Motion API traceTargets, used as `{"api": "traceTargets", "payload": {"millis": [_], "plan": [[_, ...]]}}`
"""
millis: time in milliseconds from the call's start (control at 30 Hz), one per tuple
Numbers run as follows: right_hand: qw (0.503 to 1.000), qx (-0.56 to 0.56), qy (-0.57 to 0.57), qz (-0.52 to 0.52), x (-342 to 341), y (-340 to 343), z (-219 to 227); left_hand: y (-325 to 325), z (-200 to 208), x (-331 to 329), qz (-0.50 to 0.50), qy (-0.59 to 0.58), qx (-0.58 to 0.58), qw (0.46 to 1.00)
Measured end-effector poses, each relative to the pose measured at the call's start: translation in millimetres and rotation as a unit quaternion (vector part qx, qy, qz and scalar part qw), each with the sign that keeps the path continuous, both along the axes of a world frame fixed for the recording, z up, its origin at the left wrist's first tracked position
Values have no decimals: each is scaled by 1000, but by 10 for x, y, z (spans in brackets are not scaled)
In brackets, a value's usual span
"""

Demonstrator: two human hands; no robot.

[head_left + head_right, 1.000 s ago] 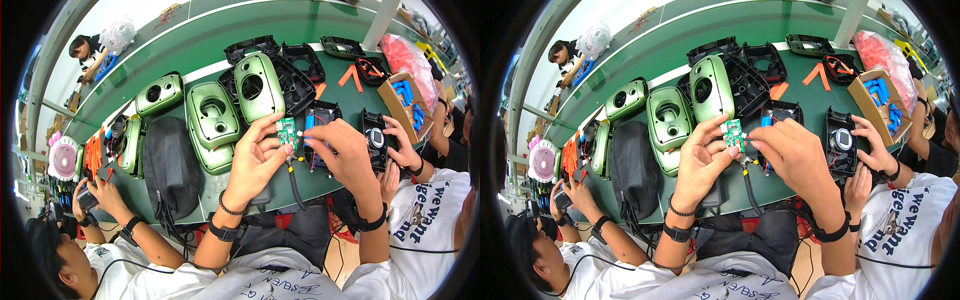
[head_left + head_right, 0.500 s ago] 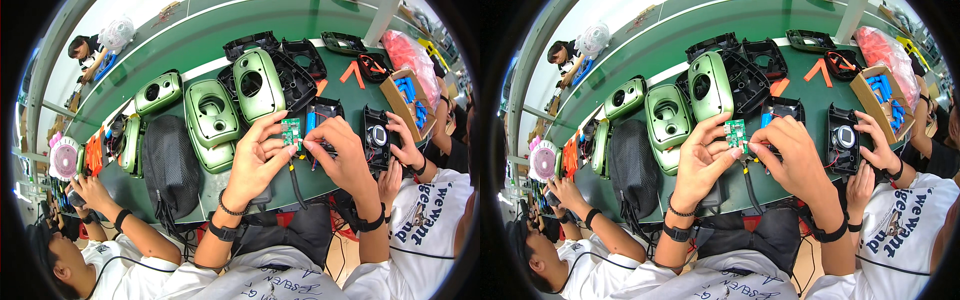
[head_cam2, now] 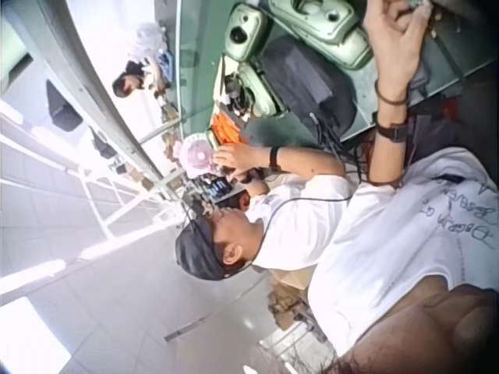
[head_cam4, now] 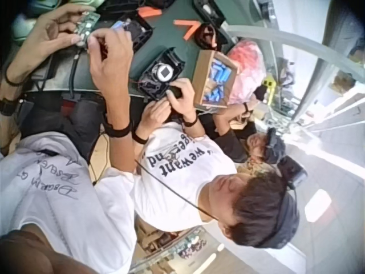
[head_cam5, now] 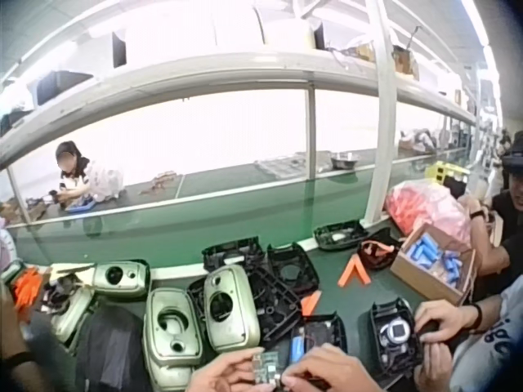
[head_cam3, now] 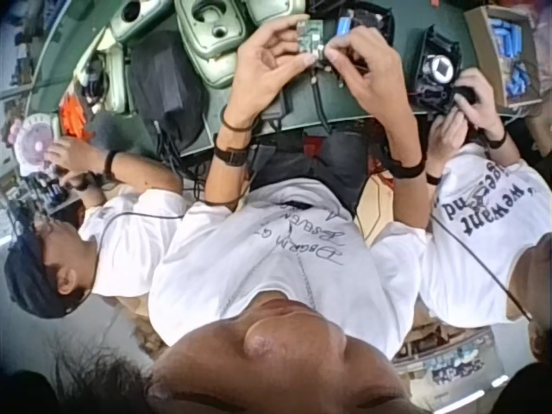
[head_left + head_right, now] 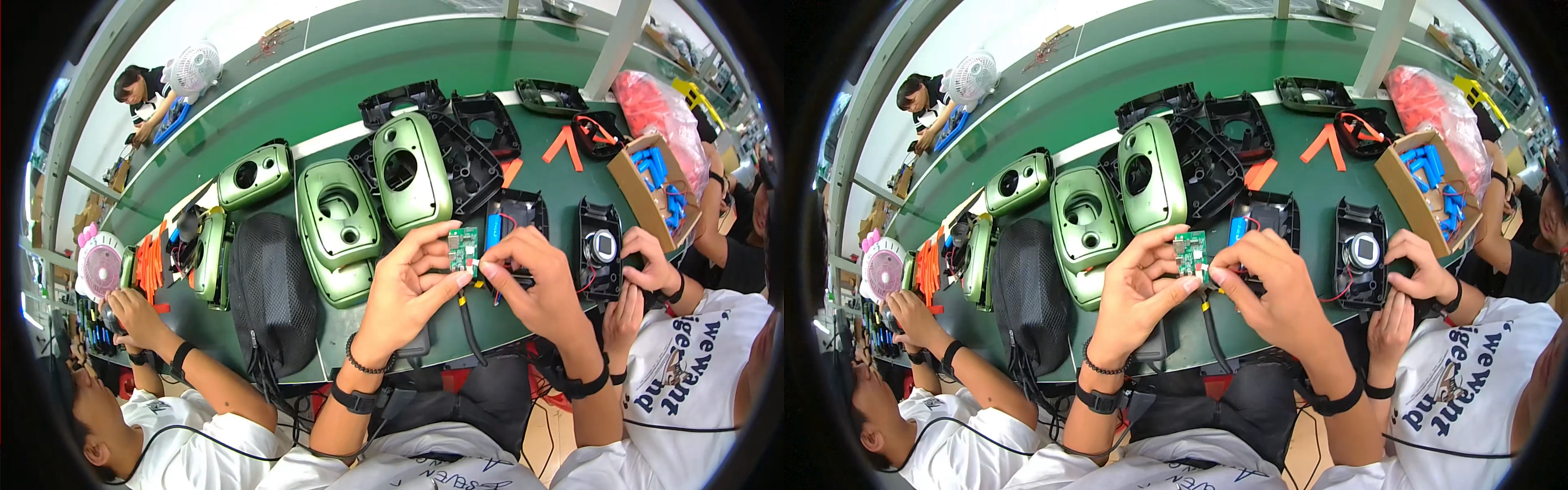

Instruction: Assembling electronic components into a plastic housing, involving wiring and circuit board placement.

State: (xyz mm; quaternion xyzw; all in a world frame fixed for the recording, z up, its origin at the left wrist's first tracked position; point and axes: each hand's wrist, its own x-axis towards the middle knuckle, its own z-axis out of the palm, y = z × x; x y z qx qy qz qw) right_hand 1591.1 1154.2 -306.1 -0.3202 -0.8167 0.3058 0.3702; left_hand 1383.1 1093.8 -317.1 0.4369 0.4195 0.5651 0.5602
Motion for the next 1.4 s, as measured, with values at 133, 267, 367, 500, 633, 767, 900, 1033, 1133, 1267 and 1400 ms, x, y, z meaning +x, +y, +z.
{"api": "traceTargets", "payload": {"millis": [133, 267, 367, 500, 633, 767, 900, 1033, 1133, 1267, 1400], "plan": [[999, -24, 23, -21, -69, -60, -18, -6, -40, -17, 10, 5, 13, 1000], [1000, 10, 10, -28, -36, -55, 18, 12, -6, 8, 10, 10, 20, 1000], [999, 38, -2, -19, -2, -27, 2, 9, -16, 25, 14, 7, 20, 1000], [997, 74, -26, -4, 5, -2, 25, 4, -3, 31, 16, 9, 15, 1000], [998, 60, -29, 14, 31, 19, 70, 2, -8, 43, 19, 20, 11, 1000], [998, 34, -42, 28, 36, 29, 82, -1, -36, 32, 14, 43, 35, 998], [999, -1, -28, 33, 49, 22, 72, 5, -43, 40, 11, 44, 36, 998], [999, -4, -30, 37, 53, 24, 118, 4, -5, 43, 15, 51, 36, 998], [999, -8, -29, 39, 70, 33, 124, -3, 7, 52, 15, 49, 28, 998], [998, 10, -41, 44, 98, 48, 143, -1, -24, 65, 14, 66, 35, 997], [998, 13, -51, 43, 109, 30, 157, -2, 2, 46, 4, 74, 15, 997]]}}
